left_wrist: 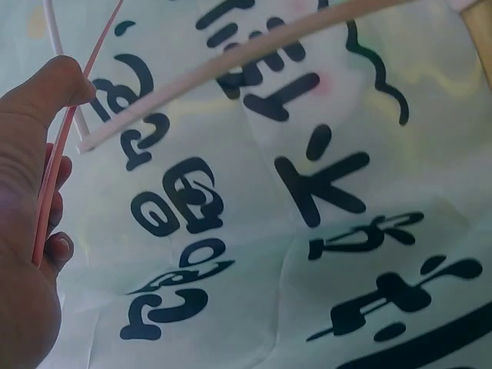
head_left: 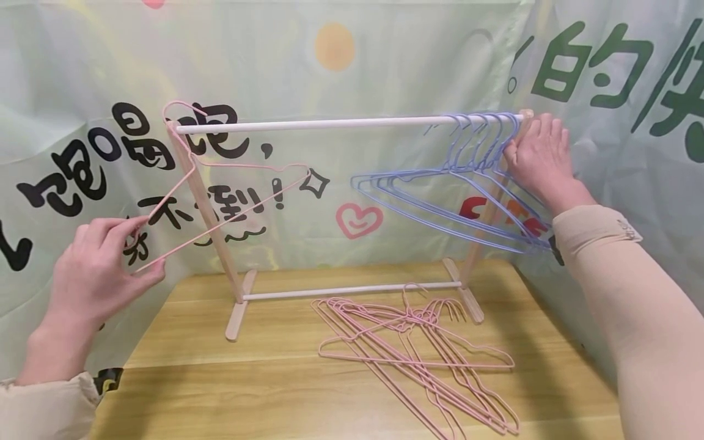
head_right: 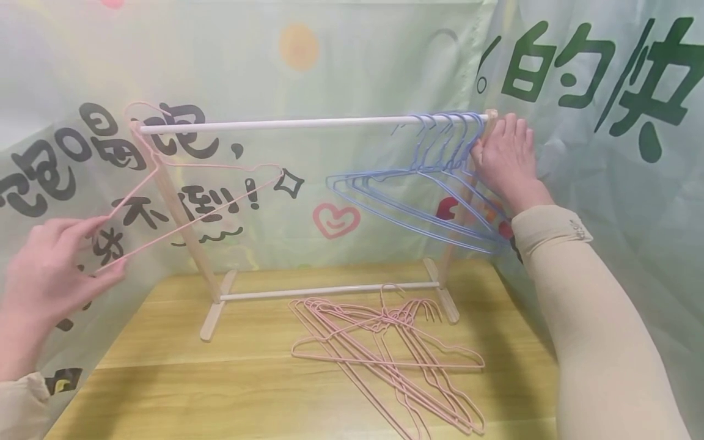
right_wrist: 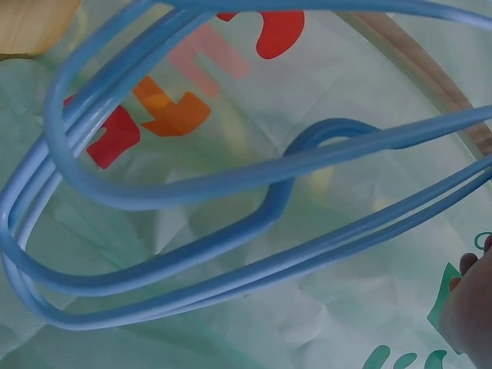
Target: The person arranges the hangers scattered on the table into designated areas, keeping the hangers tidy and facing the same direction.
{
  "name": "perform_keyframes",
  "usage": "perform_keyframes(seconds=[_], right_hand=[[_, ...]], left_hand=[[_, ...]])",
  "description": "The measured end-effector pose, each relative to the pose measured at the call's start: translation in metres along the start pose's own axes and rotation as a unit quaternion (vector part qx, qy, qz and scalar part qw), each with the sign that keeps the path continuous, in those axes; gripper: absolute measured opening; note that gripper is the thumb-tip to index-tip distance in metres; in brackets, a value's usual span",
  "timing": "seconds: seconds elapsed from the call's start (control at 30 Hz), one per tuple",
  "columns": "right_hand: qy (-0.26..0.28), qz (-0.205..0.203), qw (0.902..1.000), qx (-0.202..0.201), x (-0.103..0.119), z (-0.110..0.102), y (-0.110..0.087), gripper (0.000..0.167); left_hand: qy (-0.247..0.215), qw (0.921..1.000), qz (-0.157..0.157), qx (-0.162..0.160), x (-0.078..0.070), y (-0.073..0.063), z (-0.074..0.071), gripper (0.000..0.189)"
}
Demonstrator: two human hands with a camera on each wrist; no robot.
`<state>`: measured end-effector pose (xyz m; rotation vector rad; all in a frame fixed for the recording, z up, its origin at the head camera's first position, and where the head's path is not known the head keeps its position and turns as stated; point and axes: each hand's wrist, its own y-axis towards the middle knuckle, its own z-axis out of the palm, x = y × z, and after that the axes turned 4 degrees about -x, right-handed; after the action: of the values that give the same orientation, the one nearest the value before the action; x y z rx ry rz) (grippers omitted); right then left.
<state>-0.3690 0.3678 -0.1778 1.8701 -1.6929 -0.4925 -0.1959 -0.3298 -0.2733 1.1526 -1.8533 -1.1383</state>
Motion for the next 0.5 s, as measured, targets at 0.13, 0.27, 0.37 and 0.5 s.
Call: perform_keyframes(seconds=[0.13, 0.27, 0.37, 0.5], right_hand=[[-0.001, -0.001, 1.0000, -0.003, 0.000, 0.000, 0.000, 0.039], [-0.002, -0.001, 1.0000, -0.003, -0.001, 0.000, -0.001, 0.039], [-0.002, -0.001, 1.0000, -0.003, -0.001, 0.000, -0.001, 0.040], [-0.001, 0.000, 1.0000, -0.004, 0.000, 0.000, -0.001, 0.040]], left_hand=[[0.004, 0.9999, 0.005, 0.016, 0.004, 0.001, -0.002, 0.082], [0.004, 0.9996, 0.016, 0.025, 0.005, 0.000, 0.000, 0.080], [0.004, 0.9995, 0.022, 0.023, 0.007, -0.004, 0.003, 0.078], [0.004, 0.9994, 0.021, 0.026, 0.009, -0.009, 0.006, 0.078]])
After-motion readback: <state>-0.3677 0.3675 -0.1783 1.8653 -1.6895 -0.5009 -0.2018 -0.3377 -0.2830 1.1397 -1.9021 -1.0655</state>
